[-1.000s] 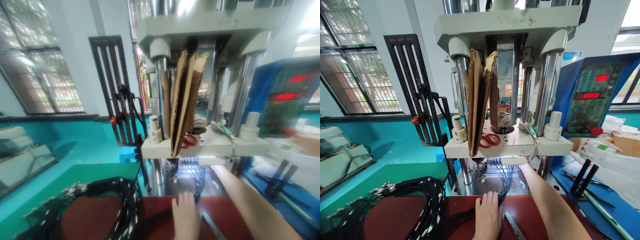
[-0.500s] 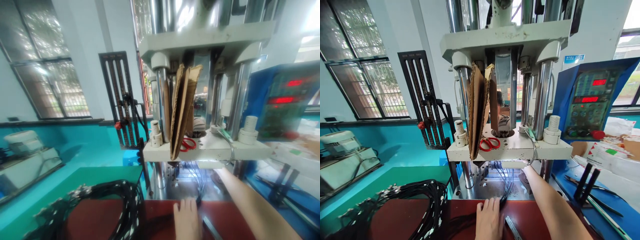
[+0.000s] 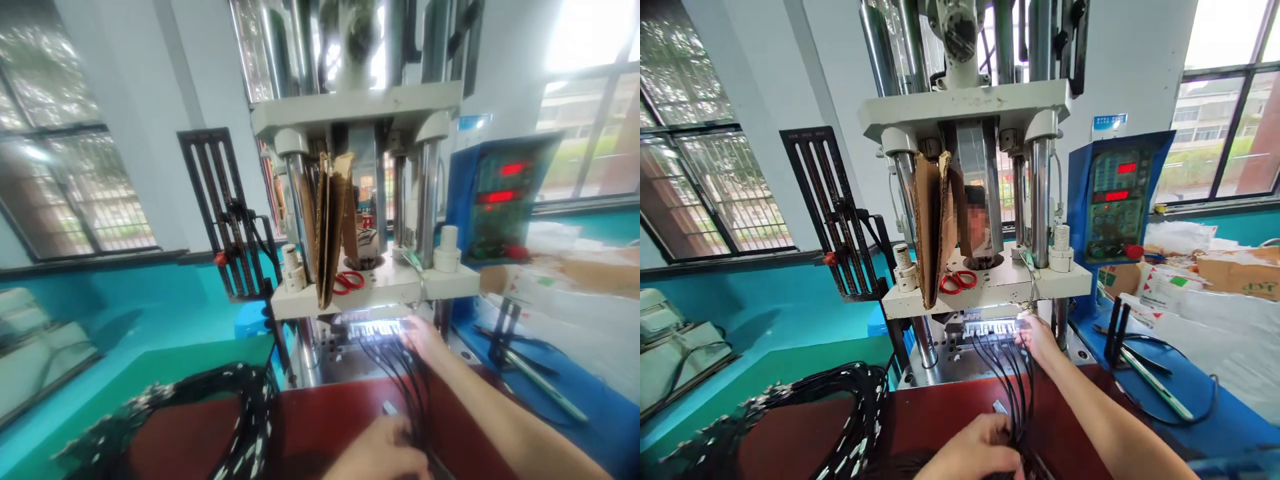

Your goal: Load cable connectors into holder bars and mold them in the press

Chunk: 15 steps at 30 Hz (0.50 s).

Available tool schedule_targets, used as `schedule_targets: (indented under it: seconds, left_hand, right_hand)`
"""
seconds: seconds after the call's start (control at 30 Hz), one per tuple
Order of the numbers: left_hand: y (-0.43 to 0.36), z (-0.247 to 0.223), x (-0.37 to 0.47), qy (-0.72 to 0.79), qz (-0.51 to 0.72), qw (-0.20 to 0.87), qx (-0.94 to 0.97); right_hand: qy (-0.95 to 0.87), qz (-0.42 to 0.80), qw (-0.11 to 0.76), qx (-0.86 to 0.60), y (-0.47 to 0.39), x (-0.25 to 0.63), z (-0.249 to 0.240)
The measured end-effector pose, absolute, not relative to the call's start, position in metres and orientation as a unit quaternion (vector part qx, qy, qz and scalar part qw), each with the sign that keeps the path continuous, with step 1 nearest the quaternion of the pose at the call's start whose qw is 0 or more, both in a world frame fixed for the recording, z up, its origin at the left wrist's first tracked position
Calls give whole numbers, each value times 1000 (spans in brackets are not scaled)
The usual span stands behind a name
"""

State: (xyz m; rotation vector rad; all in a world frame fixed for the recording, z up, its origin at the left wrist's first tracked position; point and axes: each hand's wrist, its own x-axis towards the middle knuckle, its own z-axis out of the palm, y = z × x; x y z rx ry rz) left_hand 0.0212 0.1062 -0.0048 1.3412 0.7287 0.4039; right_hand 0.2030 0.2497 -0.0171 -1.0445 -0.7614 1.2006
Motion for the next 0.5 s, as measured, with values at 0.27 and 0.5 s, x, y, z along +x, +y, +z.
schedule_targets:
  seconds: [0.27, 0.5]
  left_hand:
    - [85, -12, 66, 232, 264, 891, 288]
    - [45, -23, 73, 204, 157, 818, 514]
  right_hand:
    - [-316, 526, 680, -400, 143, 205, 1]
    - [-263, 475, 704, -458, 109, 260, 4]
